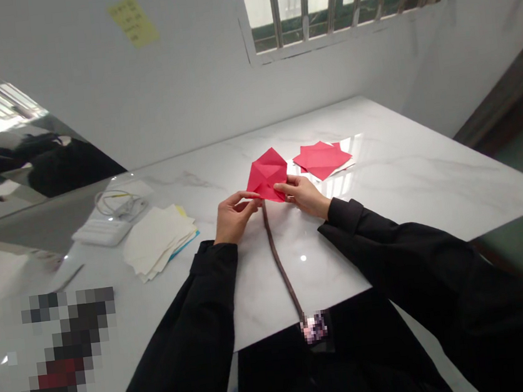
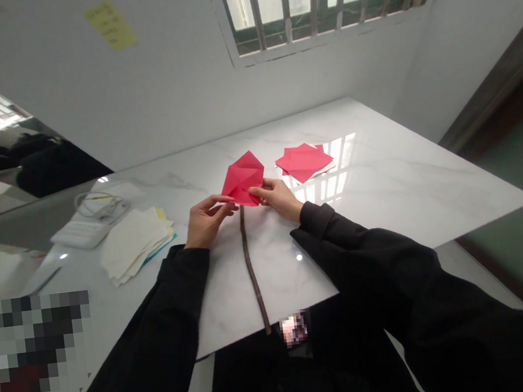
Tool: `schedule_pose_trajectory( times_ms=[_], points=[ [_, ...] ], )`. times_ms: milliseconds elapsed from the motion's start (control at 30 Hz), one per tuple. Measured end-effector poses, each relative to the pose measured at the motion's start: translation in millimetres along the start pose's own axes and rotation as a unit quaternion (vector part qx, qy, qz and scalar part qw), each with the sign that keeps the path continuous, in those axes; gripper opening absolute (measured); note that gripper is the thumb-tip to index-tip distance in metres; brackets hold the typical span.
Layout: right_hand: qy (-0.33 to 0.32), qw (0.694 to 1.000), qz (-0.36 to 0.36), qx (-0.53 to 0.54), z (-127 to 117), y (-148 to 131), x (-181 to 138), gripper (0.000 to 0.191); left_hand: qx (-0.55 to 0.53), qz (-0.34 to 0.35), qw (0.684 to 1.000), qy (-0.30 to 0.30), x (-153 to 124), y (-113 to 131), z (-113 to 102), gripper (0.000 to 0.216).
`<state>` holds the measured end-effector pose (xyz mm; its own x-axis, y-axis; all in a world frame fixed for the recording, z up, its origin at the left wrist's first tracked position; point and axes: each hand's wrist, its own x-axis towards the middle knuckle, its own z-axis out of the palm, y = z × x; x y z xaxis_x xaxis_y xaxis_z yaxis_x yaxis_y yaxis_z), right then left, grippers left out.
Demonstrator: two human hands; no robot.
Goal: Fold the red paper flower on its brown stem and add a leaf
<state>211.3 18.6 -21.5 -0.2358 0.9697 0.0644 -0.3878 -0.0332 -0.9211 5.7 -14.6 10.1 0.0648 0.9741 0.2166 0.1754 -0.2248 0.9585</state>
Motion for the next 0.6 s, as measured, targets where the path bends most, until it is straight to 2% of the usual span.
schedule_pose_trajectory(
  times_ms=[100,200,400,467,600],
  points=[
    [-0.009,1.000,0.007,-0.008,0.0,-1.1,-1.2,0.043,-0.018,0.002,0.999,0.029,0.3,-0.4,2.4,0.046],
    [-0.010,1.000,0.009,-0.022,0.3,-0.9,-1.6,0.044,-0.032,0.001,0.999,0.027,0.1,0.2,3.8,0.046],
    [-0.028,0.999,0.013,-0.022,-2.2,1.2,1.6,0.041,-0.045,0.016,0.998,0.046,2.1,2.0,0.5,0.090],
    [-0.039,0.999,0.020,-0.021,-3.3,0.9,2.3,0.041,-0.053,0.012,0.998,0.042,2.6,1.6,-0.5,0.083],
    [-0.079,0.995,0.033,-0.049,-4.7,-0.1,2.1,0.041,-0.059,-0.007,0.998,0.015,1.4,0.4,0.9,0.055]
  ],
)
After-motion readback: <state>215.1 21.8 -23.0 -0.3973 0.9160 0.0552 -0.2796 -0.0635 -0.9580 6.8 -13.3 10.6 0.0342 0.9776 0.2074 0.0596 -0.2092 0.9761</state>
